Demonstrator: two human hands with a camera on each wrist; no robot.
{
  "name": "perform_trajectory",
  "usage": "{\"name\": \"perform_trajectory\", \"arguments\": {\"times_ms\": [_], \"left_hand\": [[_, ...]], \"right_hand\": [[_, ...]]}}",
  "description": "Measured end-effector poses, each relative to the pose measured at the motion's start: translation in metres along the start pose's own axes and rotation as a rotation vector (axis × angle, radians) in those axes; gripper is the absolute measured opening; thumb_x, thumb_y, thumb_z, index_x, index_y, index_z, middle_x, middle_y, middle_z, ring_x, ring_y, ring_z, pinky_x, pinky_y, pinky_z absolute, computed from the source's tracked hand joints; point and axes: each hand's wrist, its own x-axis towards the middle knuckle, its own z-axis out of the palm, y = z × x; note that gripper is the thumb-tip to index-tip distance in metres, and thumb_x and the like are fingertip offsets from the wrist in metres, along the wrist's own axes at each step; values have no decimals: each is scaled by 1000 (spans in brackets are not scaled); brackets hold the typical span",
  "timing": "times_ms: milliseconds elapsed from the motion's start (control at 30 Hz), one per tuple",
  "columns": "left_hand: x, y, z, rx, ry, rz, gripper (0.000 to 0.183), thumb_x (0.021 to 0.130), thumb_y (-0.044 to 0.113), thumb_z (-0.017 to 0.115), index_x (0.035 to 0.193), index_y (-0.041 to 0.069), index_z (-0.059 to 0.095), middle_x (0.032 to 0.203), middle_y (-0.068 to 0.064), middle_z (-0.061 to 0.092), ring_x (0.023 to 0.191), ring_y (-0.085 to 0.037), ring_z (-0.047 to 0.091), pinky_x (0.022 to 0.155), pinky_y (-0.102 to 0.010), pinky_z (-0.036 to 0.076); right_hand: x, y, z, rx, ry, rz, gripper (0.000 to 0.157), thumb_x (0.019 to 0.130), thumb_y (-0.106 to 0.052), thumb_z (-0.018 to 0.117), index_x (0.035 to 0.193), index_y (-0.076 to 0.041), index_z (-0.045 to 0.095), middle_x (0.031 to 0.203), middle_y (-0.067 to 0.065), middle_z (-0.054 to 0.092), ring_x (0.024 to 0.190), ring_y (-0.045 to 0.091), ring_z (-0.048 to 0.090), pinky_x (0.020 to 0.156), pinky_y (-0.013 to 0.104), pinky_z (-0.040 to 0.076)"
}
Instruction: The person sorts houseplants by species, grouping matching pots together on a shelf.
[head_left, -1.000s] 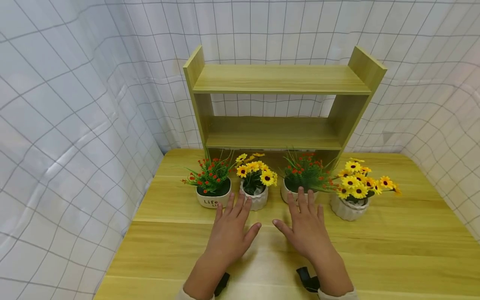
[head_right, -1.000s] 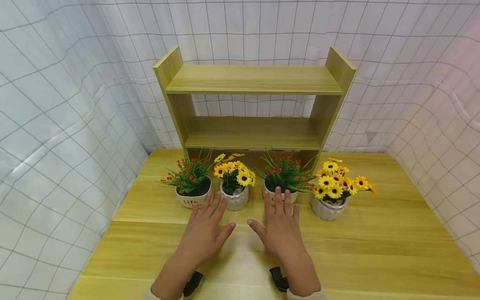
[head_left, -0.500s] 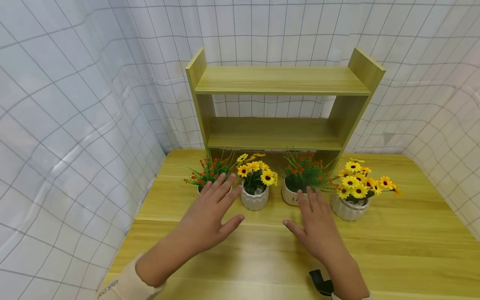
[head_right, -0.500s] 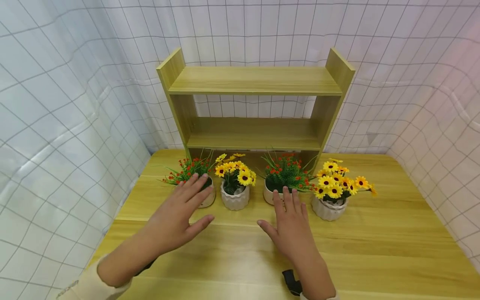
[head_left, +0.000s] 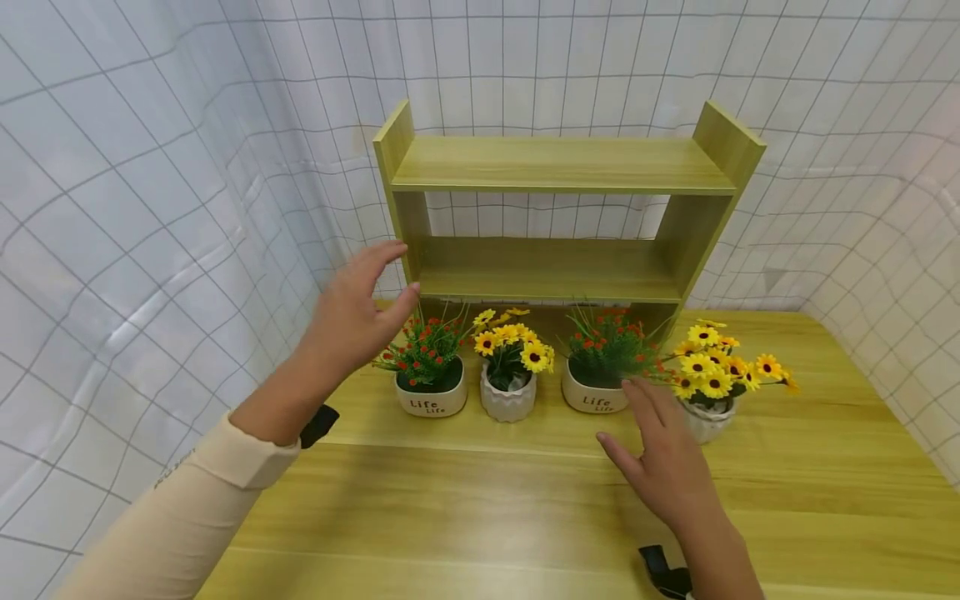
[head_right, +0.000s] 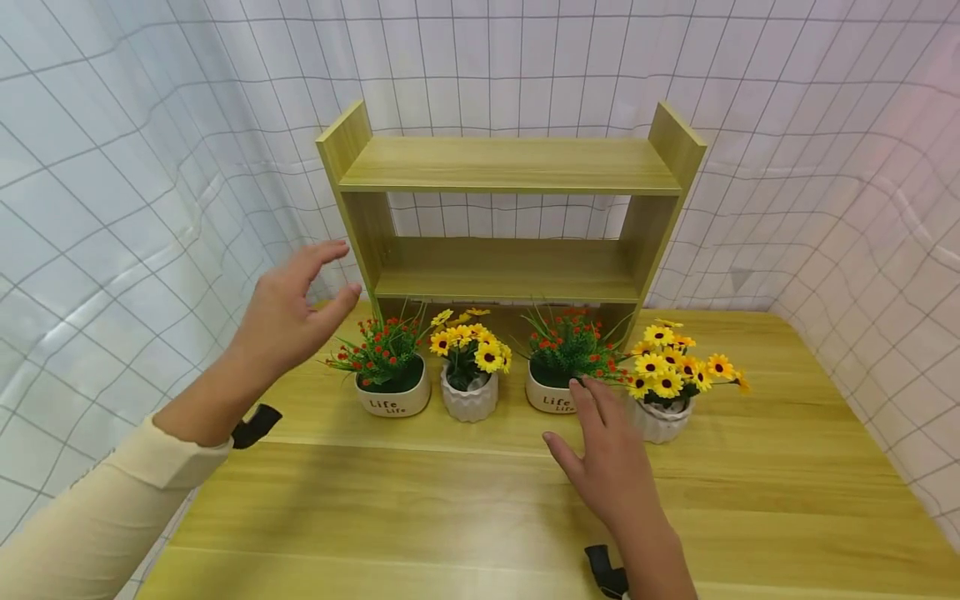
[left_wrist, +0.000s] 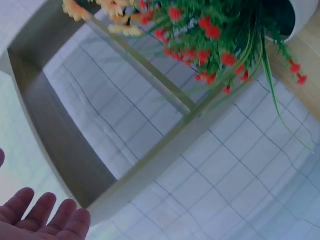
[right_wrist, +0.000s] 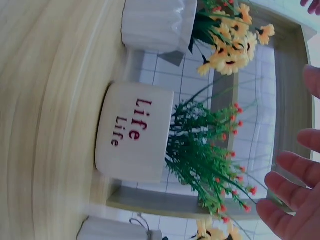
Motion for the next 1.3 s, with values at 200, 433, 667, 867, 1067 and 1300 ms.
{"name": "perform_trajectory", "arguments": {"times_ms": [200,433,667,867,1067,1300], "left_hand": [[36,-18,3,-104,138,-90,45,94,18,64,134,-1,57,133,-17,58,123,-31,55,96,-48,49],[60,-31,8,-224,238,-226,48,94,22,62,138,4,53,135,-9,56,121,-20,57,94,-40,51],[84,-37,3,-273,236,-301,53,96,33,60,143,10,50,140,-2,53,120,-18,57,94,-34,51],[97,-38,0,-298,192,-366,55,97,36,57,146,15,45,142,0,52,122,-16,55,94,-33,51],[96,-44,10,-301,130,-404,53,96,32,53,147,17,45,141,0,52,122,-18,54,97,-34,49],[93,-51,22,-279,112,-437,53,98,36,52,146,15,47,140,-3,54,119,-19,58,95,-36,50]], "right_hand": [[-3,6,-11,-2,138,-18,73,98,-58,48,128,8,57,128,24,56,117,44,51,96,54,40],[-11,14,-20,-19,212,34,69,98,-57,49,126,5,61,126,22,58,114,44,53,96,50,41],[-17,23,-28,-38,270,85,71,97,-56,51,124,8,60,122,26,59,113,46,53,107,33,37],[-27,31,-31,-60,306,112,69,97,-56,52,123,8,62,120,26,61,109,47,54,104,36,39],[-36,41,-33,-68,340,163,67,97,-54,52,123,6,62,120,26,62,109,47,55,105,31,38],[-46,55,-27,-41,408,243,42,83,-13,75,119,5,65,116,27,63,106,48,56,105,27,38]]}}
